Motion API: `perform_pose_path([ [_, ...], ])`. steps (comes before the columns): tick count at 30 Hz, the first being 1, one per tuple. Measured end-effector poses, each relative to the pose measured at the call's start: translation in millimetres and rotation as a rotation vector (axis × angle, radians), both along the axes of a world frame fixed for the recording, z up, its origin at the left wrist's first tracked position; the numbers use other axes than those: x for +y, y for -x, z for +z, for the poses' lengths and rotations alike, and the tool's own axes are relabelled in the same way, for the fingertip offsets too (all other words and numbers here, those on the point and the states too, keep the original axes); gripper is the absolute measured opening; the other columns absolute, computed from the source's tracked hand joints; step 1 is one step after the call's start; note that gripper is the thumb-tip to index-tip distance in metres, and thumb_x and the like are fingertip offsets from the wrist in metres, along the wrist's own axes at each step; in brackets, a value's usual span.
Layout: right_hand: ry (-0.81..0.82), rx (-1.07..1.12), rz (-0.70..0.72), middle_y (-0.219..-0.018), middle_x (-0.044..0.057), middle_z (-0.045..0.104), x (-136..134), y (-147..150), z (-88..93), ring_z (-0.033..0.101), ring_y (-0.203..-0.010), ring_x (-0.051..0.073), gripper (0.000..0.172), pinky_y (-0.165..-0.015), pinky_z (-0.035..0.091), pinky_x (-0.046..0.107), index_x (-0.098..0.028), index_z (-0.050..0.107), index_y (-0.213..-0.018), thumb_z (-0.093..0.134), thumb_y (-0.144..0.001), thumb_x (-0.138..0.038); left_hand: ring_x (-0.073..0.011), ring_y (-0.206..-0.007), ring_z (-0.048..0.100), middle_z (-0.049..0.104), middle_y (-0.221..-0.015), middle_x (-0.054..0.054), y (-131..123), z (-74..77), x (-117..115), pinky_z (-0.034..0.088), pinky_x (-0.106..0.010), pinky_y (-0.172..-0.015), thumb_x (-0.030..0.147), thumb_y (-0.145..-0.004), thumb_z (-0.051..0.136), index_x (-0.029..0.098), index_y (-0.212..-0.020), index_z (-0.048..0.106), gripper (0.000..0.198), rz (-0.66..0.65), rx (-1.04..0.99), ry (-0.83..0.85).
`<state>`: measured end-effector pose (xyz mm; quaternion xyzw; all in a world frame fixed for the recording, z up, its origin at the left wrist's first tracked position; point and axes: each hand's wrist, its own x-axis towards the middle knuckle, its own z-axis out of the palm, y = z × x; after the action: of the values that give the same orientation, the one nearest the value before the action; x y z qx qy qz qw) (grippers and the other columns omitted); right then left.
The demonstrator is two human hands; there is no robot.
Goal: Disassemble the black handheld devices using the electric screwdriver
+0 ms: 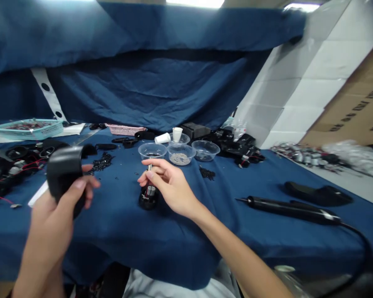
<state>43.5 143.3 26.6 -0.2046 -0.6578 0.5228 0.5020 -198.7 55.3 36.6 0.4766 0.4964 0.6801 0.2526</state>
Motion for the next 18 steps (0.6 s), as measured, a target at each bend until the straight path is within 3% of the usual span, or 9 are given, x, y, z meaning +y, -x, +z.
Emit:
perform_pose_path([
  [3,-0.006,0.045,-0.007,-0.111,0.008,0.087,-11,-13,-3.3,0.084,-0.096,0.018,0.036,-0.094,0.067,0.036,-0.022,0.069,-0.137,0.070,-0.109,-0.045,-0.0142,-0.064,0.063,0.079,-0.093,0.000,-48,14.7,26,0.054,-0.026,-0.059,0.041,-0.100,0.080,0.018,-0.120,0.075,0.031,-0.078,-0.174,-0.037],
  [7,0.001,0.102,-0.068,-0.104,0.008,0.089,-22,-26,-5.0,0.085,-0.090,0.018,0.027,-0.089,0.068,0.034,-0.022,0.075,-0.120,0.075,-0.106,-0.045,-0.0143,-0.066,0.064,0.076,-0.093,-0.002,-86,9.5,38,0.054,-0.025,-0.057,0.045,-0.098,0.081,0.017,-0.120,0.075,0.036,-0.207,-0.205,-0.026],
  [12,0.025,0.152,-0.130,-0.095,0.006,0.088,-30,-29,-6.6,0.084,-0.084,0.018,0.028,-0.084,0.069,0.033,-0.022,0.074,-0.107,0.081,-0.102,-0.048,-0.0135,-0.064,0.063,0.075,-0.095,-0.002,-98,-4.6,43,0.057,-0.025,-0.057,0.056,-0.094,0.083,0.018,-0.125,0.074,0.050,-0.364,-0.217,0.040],
  [18,0.002,0.175,-0.208,-0.088,0.005,0.088,-38,-26,-1.6,0.083,-0.074,0.018,0.027,-0.077,0.070,0.033,-0.022,0.074,-0.095,0.079,-0.104,-0.047,-0.0164,-0.060,0.064,0.076,-0.090,-0.004,-108,1.5,50,0.056,-0.027,-0.052,0.060,-0.092,0.083,0.016,-0.126,0.077,0.056,-0.475,-0.275,0.131],
])
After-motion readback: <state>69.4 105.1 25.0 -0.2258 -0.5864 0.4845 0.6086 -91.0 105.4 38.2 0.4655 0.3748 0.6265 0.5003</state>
